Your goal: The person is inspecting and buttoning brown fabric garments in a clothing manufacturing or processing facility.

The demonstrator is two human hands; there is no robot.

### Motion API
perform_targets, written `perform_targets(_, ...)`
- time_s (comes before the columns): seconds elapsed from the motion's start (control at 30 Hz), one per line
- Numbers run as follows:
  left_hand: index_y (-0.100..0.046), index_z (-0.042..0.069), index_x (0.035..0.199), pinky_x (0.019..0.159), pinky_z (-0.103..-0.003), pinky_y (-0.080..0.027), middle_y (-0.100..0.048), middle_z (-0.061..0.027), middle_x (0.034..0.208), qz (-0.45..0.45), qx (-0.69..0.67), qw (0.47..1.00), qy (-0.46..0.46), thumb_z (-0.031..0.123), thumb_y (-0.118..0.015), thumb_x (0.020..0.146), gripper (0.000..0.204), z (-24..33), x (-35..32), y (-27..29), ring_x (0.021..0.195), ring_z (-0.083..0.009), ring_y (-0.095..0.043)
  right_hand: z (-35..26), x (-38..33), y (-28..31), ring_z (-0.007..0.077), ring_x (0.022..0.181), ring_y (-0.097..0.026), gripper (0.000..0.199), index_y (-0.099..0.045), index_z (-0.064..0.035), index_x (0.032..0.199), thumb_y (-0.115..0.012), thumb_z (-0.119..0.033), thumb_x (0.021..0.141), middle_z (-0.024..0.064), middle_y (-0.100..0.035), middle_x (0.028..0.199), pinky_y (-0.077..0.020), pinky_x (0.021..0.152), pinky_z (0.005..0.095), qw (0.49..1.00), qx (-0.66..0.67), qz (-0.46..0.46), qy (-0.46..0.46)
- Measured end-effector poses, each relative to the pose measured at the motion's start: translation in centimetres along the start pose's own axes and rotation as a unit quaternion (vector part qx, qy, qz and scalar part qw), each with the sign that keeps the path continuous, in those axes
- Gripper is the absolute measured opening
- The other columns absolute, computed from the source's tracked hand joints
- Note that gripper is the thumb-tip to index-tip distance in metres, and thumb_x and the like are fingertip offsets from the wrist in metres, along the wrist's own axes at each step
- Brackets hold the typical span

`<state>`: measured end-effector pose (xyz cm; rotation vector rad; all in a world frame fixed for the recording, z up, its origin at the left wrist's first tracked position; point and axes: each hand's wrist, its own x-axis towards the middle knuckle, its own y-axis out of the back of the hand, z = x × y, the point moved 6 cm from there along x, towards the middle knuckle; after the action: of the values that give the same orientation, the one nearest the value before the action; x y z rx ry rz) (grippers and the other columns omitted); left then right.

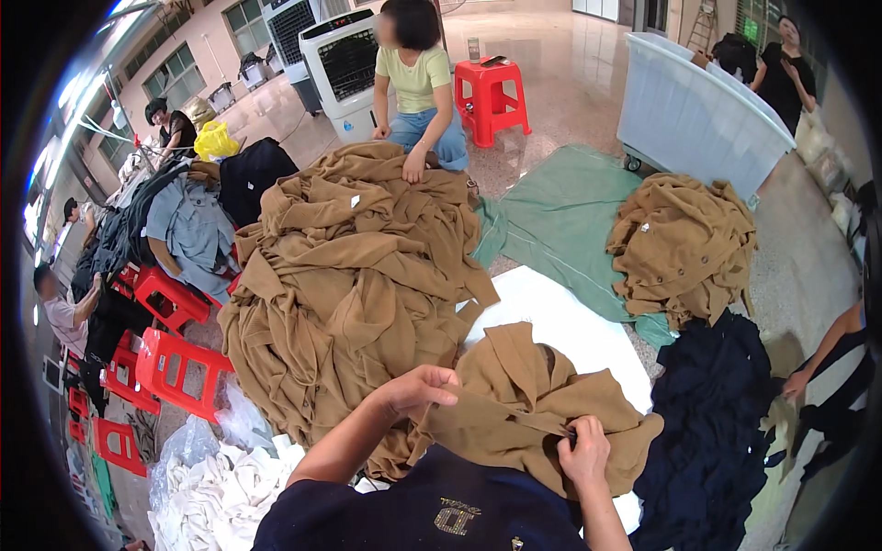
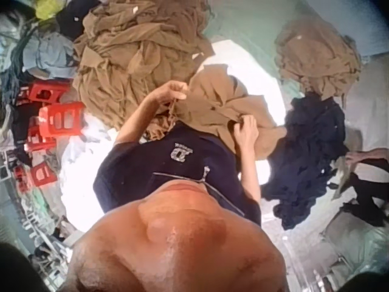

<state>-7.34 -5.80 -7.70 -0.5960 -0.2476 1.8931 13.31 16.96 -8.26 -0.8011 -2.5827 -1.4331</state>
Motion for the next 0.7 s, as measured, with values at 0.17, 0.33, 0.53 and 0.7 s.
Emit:
perform_targets(0.17, -0.061, 0.004, 0.091, 0.071, -0.022, -0.046, -0.063, 0.002, 0.084, -0.011, -0.028, 0.999, 0.018, 0.009, -0.067, 0.087, 0.009, 0.2, 0.7, -0.2, 0.076, -0.0067, -0.059, 2.6, 0.3, 0.7, 0.0352, 0.081, -0.058, 0.009, -0.054, -0.0006, 0.088, -0.061, -0.006, 0.085, 0.0144, -0.058, 0.091, -0.0474, 0.07, 0.0391, 0.968, 0.169, -0.087, -0.165)
perform_targets(0.33, -0.062, 0.002, 0.093, 0.073, -0.021, -0.043, -0.062, 0.0023, 0.085, 0.039, -0.04, 0.998, 0.019, 0.011, -0.067, 0.087, 0.012, 1.8, 2.0, -1.3, 0.078, -0.0056, -0.056, 0.9, -0.2, 0.5, 0.0354, 0.083, -0.06, 0.02, -0.053, -0.0042, 0.092, -0.067, -0.007, 0.077, 0.0138, -0.057, 0.093, -0.0497, 0.069, 0.0434, 0.994, -0.02, -0.103, 0.023)
perform_targets(0.53, -0.064, 0.003, 0.09, 0.07, -0.02, -0.041, -0.062, 0.0025, 0.083, 0.114, 0.011, 0.993, -0.005, 0.013, -0.068, 0.087, 0.012, 2.5, 4.1, -2.2, 0.075, -0.0048, -0.055, 0.0, -0.9, -0.1, 0.0344, 0.083, -0.061, 0.027, -0.058, -0.0044, 0.094, -0.066, -0.003, 0.068, 0.014, -0.061, 0.09, -0.0513, 0.072, 0.0444, 0.989, -0.06, -0.117, 0.065)
perform_targets(0.7, -0.062, 0.002, 0.085, 0.073, -0.022, -0.039, -0.059, 0.0009, 0.083, -0.007, -0.028, 0.994, -0.107, 0.015, -0.069, 0.085, 0.015, 7.9, 1.9, -6.6, 0.079, -0.008, -0.052, 2.2, 1.5, 6.7, 0.0308, 0.08, -0.064, 0.023, -0.065, -0.0024, 0.095, -0.06, 0.005, 0.073, 0.0159, -0.064, 0.089, -0.0519, 0.071, 0.036, 0.982, 0.077, -0.002, -0.171)
